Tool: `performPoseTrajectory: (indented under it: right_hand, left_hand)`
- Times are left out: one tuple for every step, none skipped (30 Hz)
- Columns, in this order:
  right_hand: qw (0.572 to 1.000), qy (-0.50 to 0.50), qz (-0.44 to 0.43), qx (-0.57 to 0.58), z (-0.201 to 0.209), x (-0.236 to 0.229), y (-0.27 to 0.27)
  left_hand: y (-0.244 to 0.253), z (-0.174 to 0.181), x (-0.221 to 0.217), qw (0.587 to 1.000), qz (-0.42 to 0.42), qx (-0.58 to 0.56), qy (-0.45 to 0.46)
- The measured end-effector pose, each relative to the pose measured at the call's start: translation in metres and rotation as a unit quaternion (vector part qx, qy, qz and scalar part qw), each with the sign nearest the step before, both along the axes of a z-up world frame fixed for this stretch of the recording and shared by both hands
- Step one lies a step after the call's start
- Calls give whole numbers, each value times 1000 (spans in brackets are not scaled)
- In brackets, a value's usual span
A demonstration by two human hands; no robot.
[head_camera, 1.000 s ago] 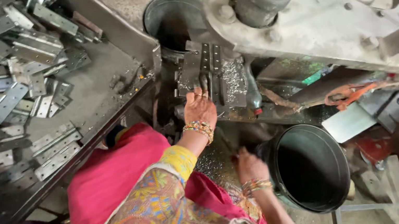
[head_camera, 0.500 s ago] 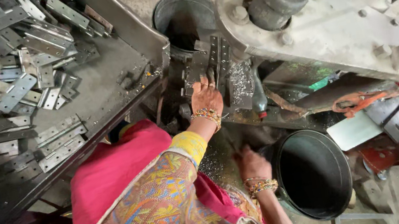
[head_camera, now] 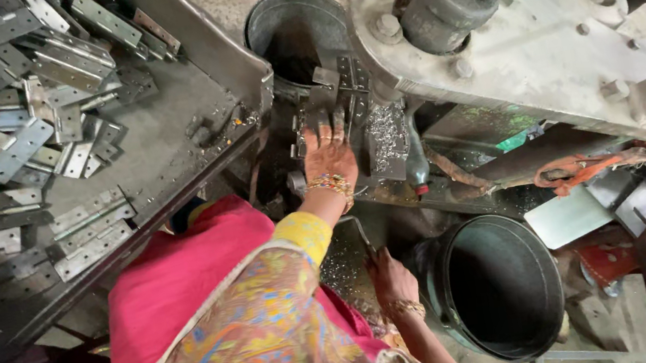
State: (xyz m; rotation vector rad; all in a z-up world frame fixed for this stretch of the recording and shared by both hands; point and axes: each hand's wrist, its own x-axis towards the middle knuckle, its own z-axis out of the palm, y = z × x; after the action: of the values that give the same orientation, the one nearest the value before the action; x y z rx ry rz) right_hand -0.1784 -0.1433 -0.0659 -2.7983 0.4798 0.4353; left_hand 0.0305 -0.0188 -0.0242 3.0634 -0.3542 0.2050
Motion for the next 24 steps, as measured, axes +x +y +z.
performPoseTrajectory:
  right_hand:
    - [1000,0,4,4,-6,0,0]
    - [1000,0,9,7,-11,1,-1]
    - [1000,-11,9,6,-12,10,-8]
    - [1000,-1,0,-14,-11,12,-15]
    - [999,13,4,-31,-9,12,-19]
    - [998,26,7,-49,-9,14,-21]
    - [999,36,-5,-40,-15,13,-21]
    - [998,45,-16,-32,-26,11,-22]
    - [998,53,-32,-24,-38,8,-25]
    - [999,18,-29,1,-55,1,-24]
    - [999,-23,-16,26,-70,1,-20]
    - [997,-63,-3,50,-80,3,-21]
    - [998,-47,4,42,-84,2,-20]
    - [999,-31,10,33,-80,1,-20]
    - [1000,-21,10,20,-69,5,-23]
    - [999,-28,19,-16,-55,12,-26]
    - [998,-23,28,-51,-40,12,-32]
    - [995,-18,38,-86,-29,9,-35]
    - [998,-19,24,-56,-29,7,-30]
    - [999,-20,10,-25,-36,2,-23]
    - [1000,-26,-6,4,-46,4,-21]
    - [999,-43,-6,27,-59,2,-20]
    - [997,-57,1,50,-75,0,-20]
    - [995,-70,9,72,-88,1,-22]
  left_hand:
    - [5,-5,-10,1000,8,-15,-11]
    - [13,-6,-18,1000,-5,-4,24]
    - [14,-1,-18,999,-24,3,48]
    - [13,5,-17,997,-42,10,71]
    - [15,13,-16,996,-44,26,69]
    - [15,20,-13,996,-47,42,66]
    - [13,21,-14,995,-54,61,66]
    - [14,21,-15,996,-40,55,55]
    - [13,21,-16,998,-30,48,42]
    - [11,21,-17,999,-20,40,30]
    - [9,23,-14,998,-33,30,54]
    - [8,25,-13,996,-46,21,78]
    - [15,24,-15,992,-56,15,109]
    - [21,23,-15,993,-46,21,108]
    - [16,25,-9,994,-45,24,101]
    - [11,26,-3,994,-43,28,94]
    - [9,25,0,995,-35,22,90]
    - [7,26,9,996,-26,17,85]
    - [5,28,16,997,-21,12,74]
    - [3,26,14,995,-24,23,93]
    - [1,28,14,993,-27,34,106]
    - [-1,29,14,991,-30,45,119]
    - [-2,27,13,992,-33,39,113]
    - [-3,24,12,993,-36,32,108]
